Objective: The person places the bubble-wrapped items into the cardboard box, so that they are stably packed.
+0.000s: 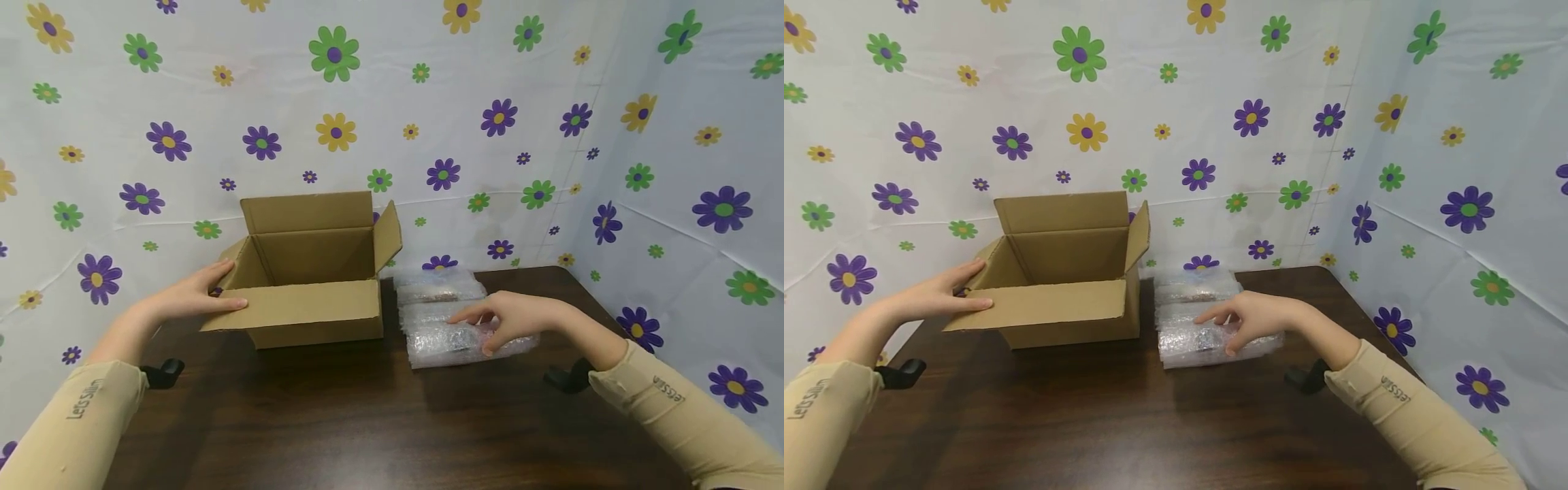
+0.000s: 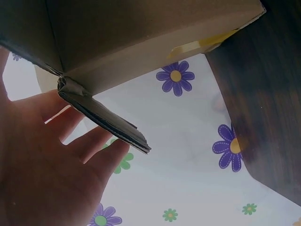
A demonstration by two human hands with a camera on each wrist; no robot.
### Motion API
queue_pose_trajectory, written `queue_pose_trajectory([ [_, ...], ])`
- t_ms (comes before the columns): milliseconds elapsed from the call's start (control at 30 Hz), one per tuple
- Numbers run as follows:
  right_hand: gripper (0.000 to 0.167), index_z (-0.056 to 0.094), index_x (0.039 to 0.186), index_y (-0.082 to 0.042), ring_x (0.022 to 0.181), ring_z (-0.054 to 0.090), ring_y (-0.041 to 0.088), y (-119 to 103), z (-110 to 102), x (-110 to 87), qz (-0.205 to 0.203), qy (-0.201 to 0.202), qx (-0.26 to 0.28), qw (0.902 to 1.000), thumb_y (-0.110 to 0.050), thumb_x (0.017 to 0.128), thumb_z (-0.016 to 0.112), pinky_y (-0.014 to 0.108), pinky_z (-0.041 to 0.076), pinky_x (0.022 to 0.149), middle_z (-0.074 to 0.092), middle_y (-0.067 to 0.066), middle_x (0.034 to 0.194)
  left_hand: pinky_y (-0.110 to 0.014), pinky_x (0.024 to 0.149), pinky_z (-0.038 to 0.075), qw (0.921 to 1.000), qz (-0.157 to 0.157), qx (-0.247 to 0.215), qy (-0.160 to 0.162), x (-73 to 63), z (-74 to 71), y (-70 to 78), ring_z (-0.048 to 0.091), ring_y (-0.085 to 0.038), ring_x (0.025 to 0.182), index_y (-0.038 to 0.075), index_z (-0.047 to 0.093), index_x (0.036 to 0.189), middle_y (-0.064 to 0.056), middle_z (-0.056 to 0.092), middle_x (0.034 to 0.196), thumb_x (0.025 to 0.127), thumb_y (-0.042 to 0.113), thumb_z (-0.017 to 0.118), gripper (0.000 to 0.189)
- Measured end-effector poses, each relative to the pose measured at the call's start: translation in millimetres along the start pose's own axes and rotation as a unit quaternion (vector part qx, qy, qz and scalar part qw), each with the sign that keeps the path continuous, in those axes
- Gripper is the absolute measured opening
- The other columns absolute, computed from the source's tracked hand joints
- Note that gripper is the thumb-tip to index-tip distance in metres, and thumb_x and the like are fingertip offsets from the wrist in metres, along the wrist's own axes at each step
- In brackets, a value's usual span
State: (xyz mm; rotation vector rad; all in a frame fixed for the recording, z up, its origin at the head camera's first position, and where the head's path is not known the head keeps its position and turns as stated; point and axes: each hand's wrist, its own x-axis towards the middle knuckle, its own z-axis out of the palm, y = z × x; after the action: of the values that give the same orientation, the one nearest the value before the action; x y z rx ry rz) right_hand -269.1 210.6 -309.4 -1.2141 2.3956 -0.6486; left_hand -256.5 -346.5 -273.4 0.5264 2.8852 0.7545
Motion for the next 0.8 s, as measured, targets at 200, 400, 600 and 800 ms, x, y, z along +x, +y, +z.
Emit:
queue_pose_trajectory([
  [200, 0.065, 0.053, 0.141, -0.028, 0.124, 0.052, 0.022, -14, -26, 6.4, 0.015, -0.024, 0.024, 0.9993, -0.023, 0.082, 0.079, 0.041, 0.046, 0.099, 0.054, -0.009, 0.138, -0.071, 0.105, 0.013, 1.0, 0.004, 0.007, -0.001, 3.1, -0.7, 1.3, 0.005, -0.054, 0.139, -0.01, 0.013, 0.15, -0.036, 0.009, 0.153, 0.087, 0.034, 0.07, 0.096],
  [400, 0.064, 0.053, 0.141, -0.027, 0.126, 0.049, 0.028, -32, -51, 19.2, 0.015, -0.043, 0.036, 0.9983, -0.024, 0.082, 0.079, 0.046, 0.046, 0.098, 0.053, 0.003, 0.139, -0.072, 0.104, 0.014, 0.9999, 0.0, 0.011, -0.001, 2.0, -0.8, -1.7, 0.007, -0.054, 0.139, -0.01, 0.013, 0.151, -0.036, 0.01, 0.153, 0.087, 0.037, 0.07, 0.097],
  [600, 0.066, 0.053, 0.141, -0.029, 0.125, 0.048, 0.028, -52, -76, 32.3, 0.026, -0.051, 0.025, 0.9981, -0.026, 0.081, 0.079, 0.046, 0.046, 0.096, 0.051, 0.007, 0.139, -0.073, 0.103, 0.014, 1.0, -0.001, 0.008, -0.001, 1.4, 0.2, -3.3, 0.007, -0.055, 0.139, -0.009, 0.013, 0.151, -0.036, 0.009, 0.153, 0.087, 0.038, 0.07, 0.098],
  [800, 0.068, 0.051, 0.142, -0.028, 0.13, 0.044, 0.03, -66, -98, 43.3, 0.019, -0.06, 0.032, 0.9975, -0.025, 0.08, 0.079, 0.046, 0.044, 0.099, 0.048, 0.007, 0.142, -0.072, 0.104, 0.013, 0.9999, 0.002, 0.012, 0.0, 2.8, 0.5, -2.4, 0.007, -0.055, 0.139, -0.01, 0.014, 0.15, -0.036, 0.01, 0.153, 0.087, 0.037, 0.07, 0.097],
])
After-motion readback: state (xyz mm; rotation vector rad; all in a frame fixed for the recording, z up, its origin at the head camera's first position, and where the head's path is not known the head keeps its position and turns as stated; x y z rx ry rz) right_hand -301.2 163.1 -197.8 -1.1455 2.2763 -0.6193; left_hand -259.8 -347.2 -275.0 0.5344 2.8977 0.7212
